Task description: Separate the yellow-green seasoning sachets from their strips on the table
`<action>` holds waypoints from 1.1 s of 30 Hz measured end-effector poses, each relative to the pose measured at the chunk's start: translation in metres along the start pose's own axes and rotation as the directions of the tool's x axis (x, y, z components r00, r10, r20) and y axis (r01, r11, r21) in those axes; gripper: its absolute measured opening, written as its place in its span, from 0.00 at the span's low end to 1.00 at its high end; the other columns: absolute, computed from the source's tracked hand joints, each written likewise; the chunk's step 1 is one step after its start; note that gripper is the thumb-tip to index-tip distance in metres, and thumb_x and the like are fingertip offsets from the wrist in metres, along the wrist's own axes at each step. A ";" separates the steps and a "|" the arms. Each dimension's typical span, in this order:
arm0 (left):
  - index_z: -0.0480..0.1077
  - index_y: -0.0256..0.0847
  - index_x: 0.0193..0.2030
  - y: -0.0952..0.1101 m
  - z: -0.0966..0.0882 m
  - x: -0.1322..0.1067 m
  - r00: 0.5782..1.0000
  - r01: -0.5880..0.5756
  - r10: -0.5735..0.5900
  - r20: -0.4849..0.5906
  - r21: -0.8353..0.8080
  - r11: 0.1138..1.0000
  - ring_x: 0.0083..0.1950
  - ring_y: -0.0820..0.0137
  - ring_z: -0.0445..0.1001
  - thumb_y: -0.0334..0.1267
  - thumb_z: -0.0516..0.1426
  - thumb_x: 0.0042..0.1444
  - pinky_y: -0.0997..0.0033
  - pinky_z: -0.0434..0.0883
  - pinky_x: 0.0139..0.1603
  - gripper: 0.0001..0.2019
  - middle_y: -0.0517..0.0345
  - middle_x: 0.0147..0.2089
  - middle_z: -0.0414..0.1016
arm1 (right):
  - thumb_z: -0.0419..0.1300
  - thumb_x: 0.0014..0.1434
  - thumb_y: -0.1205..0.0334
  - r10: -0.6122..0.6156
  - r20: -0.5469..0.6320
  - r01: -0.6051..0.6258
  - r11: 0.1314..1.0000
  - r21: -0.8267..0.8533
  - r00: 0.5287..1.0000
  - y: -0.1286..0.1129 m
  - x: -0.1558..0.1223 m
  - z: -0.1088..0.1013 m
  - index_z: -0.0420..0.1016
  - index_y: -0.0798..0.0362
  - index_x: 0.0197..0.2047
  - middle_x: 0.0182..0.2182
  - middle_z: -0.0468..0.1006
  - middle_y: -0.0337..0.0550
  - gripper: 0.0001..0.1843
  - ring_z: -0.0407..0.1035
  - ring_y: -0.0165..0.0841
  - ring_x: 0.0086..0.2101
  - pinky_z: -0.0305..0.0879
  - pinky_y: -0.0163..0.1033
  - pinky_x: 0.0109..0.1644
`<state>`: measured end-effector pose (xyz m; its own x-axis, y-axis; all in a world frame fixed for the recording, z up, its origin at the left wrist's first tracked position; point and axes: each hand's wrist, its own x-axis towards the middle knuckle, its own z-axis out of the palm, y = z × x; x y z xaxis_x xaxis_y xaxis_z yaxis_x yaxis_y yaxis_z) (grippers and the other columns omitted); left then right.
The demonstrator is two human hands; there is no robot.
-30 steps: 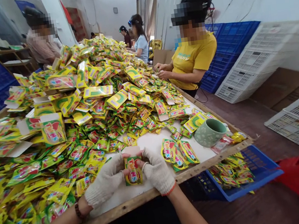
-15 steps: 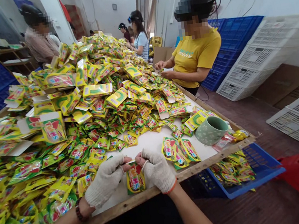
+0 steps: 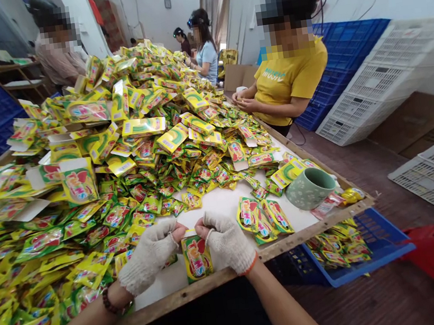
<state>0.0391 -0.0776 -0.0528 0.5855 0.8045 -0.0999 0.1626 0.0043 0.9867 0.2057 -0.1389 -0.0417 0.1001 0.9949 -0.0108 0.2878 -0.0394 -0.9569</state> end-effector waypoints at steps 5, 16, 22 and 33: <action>0.68 0.38 0.24 0.006 0.001 -0.008 0.980 -0.182 0.198 -0.033 0.273 0.945 0.28 0.74 0.63 0.44 0.53 0.58 0.76 0.63 0.28 0.15 0.61 0.24 0.65 | 0.56 0.57 0.59 -0.026 0.026 0.027 0.999 -0.019 0.999 0.001 0.001 -0.006 0.70 0.54 0.27 0.22 0.67 0.35 0.10 0.61 0.28 0.27 0.61 0.33 0.32; 0.73 0.40 0.31 0.001 -0.002 -0.007 0.950 -0.304 0.299 0.094 0.517 0.800 0.32 0.71 0.70 0.37 0.52 0.59 0.73 0.66 0.34 0.10 0.59 0.29 0.74 | 0.55 0.56 0.65 -0.106 0.034 0.109 0.990 -0.095 0.994 0.018 -0.003 0.001 0.73 0.53 0.32 0.28 0.73 0.38 0.06 0.67 0.31 0.31 0.65 0.36 0.37; 0.68 0.41 0.32 0.012 -0.037 0.006 0.890 -0.134 0.442 -0.114 0.861 0.491 0.38 0.66 0.70 0.35 0.50 0.60 0.68 0.65 0.41 0.08 0.55 0.36 0.72 | 0.53 0.60 0.56 -0.269 -0.165 0.149 0.843 -0.516 0.949 -0.001 0.020 -0.027 0.56 0.52 0.18 0.21 0.62 0.36 0.21 0.60 0.30 0.27 0.56 0.35 0.32; 0.68 0.41 0.44 0.010 -0.069 0.046 0.945 0.173 0.204 -0.254 0.923 0.344 0.43 0.61 0.74 0.33 0.53 0.52 0.66 0.66 0.41 0.12 0.50 0.40 0.76 | 0.55 0.55 0.65 0.076 0.056 -0.003 0.619 -0.785 0.996 0.003 0.095 0.014 0.75 0.49 0.44 0.33 0.78 0.45 0.14 0.69 0.36 0.31 0.55 0.36 0.33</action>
<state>0.0131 0.0002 -0.0383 0.3851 0.9123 0.1396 0.8904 -0.4070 0.2036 0.2028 -0.0434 -0.0493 0.0677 0.9927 -0.0998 0.9257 -0.0998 -0.3648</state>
